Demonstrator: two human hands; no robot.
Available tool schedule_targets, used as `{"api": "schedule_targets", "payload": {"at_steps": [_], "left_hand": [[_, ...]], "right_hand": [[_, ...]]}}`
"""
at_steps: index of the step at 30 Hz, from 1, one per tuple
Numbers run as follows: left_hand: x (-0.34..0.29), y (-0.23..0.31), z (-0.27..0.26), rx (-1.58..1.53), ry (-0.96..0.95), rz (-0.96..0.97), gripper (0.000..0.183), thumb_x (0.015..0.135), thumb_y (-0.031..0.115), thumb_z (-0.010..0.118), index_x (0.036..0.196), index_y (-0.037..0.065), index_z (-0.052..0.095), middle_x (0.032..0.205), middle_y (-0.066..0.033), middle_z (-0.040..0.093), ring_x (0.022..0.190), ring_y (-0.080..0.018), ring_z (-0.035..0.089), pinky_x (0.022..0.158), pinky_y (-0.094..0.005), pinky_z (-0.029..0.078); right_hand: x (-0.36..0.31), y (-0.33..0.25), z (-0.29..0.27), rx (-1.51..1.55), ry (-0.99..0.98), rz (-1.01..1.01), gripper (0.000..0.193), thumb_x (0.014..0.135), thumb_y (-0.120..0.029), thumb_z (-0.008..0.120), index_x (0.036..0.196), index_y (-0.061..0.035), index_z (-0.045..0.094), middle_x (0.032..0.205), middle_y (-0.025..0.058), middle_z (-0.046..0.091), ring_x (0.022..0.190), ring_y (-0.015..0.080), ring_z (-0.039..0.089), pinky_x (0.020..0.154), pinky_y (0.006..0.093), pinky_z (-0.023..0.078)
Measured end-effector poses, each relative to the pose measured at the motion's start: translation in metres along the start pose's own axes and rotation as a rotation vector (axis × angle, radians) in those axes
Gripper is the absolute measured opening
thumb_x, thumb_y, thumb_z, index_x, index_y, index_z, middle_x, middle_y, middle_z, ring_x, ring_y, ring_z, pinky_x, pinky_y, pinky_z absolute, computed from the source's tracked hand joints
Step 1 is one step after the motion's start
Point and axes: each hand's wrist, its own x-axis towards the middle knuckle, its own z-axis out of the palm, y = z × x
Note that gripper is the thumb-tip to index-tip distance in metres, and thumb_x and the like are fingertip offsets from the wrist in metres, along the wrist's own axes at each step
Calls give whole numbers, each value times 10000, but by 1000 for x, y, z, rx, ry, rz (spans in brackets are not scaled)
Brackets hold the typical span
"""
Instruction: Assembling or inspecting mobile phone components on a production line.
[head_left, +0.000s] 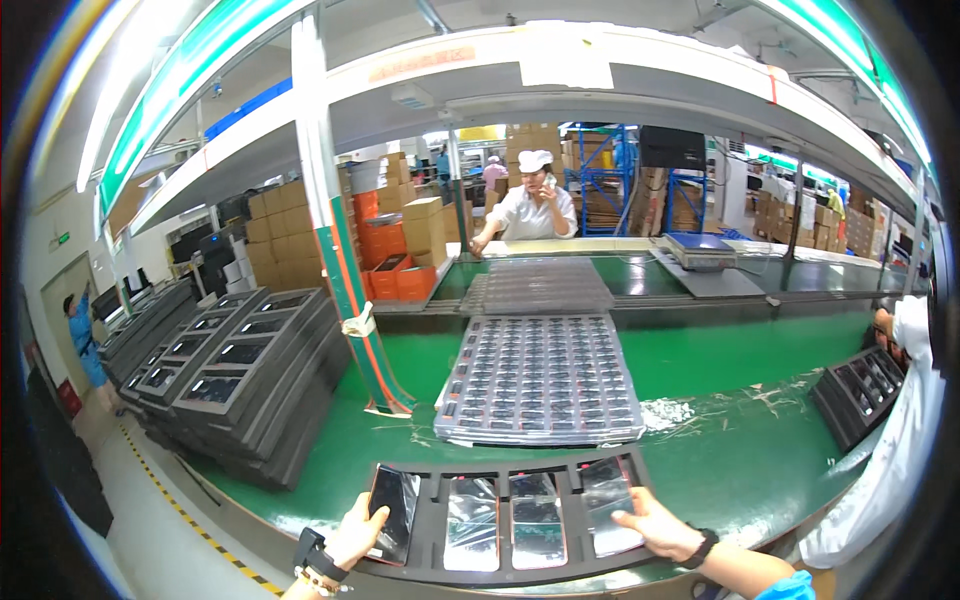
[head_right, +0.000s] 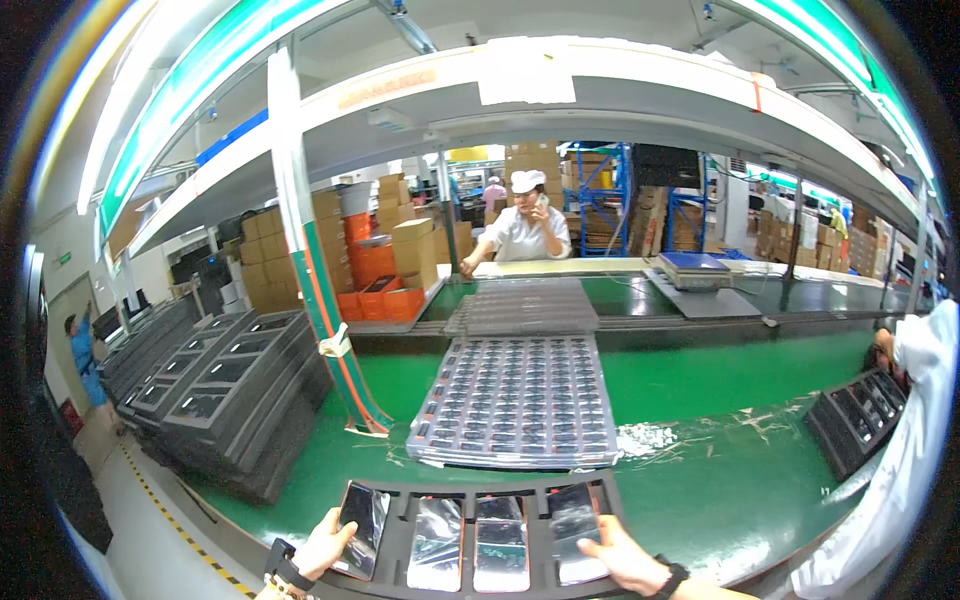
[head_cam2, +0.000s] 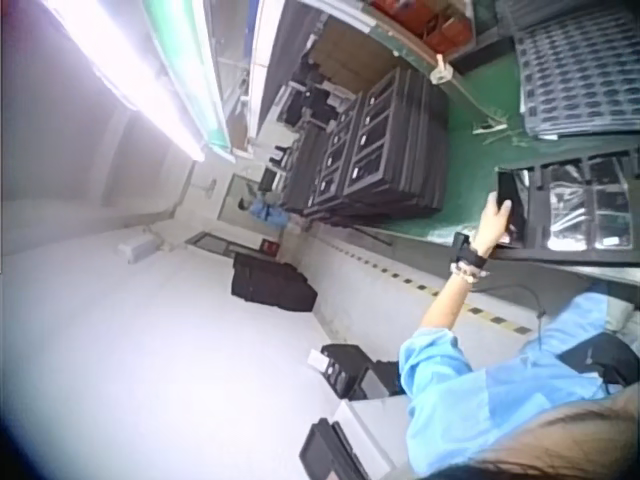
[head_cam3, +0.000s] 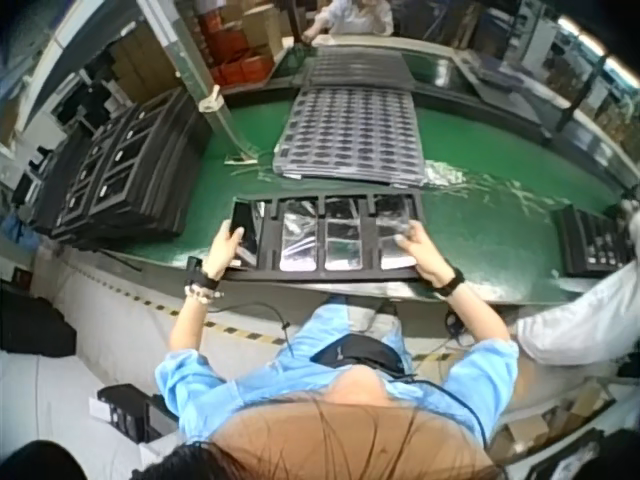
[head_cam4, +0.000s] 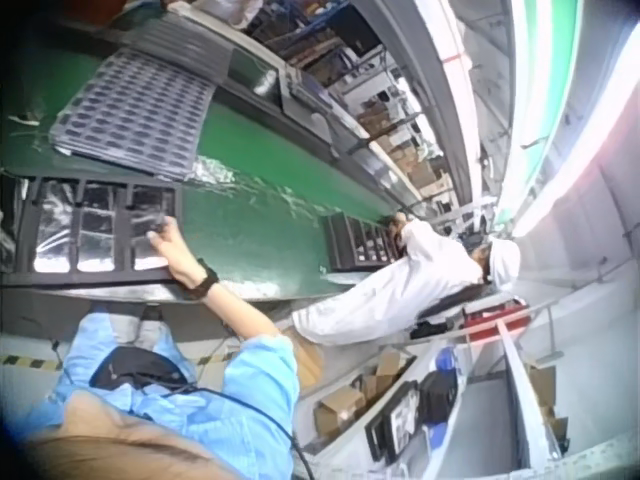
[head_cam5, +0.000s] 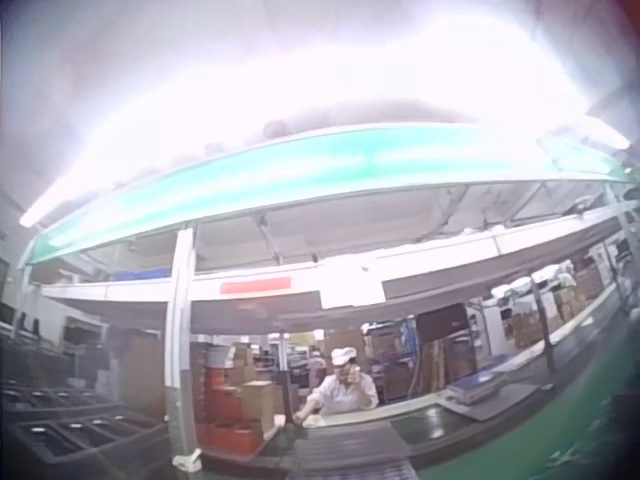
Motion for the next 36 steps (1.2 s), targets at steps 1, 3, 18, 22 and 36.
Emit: {"api": "schedule_targets", "payload": {"at_steps": [1,3,18,22,36], "left_hand": [[-4,19,5,109,-37,-128,447,957,185,624,1327,-25,488,1128,-140,627,1035,-192,587,917,-320,466],[-5,-13,19,311,185,259,518,957,250,623,1350,-54,476,1163,-194,640,1050,-244,621,899,-368,495],[-61,7,-38,-465,72,-290,246,957,228,639,1066,16,699,1068,-57,715,927,-184,671,819,-344,519],[-57,86,-13,-880,-35,-517,252,933,221,642,1073,22,706,1021,-72,718,925,-191,672,825,-305,533],[37,217,195,-1176,-1184,-321,591,1013,400,509,1464,22,448,1446,-147,506,1254,-251,522,1079,-375,393]], "right_hand": [[-2,-2,8,-90,0,-14,620,960,-54,627,1448,62,262,1412,194,442,1319,240,431,1127,363,344],[-6,-31,22,-376,-38,-2,713,961,-117,653,1491,63,210,1485,224,364,1393,269,357,1173,375,275],[-46,-19,-57,-559,105,-13,713,999,-421,590,1517,-11,321,1364,195,562,1159,230,585,959,350,490],[-119,-29,-82,-265,193,287,648,1007,-424,586,1490,-41,385,1199,98,633,808,94,494,670,241,437],[-279,36,-106,633,1024,0,436,999,-314,586,1295,3,539,1260,122,590,1150,243,563,995,367,450]]}}
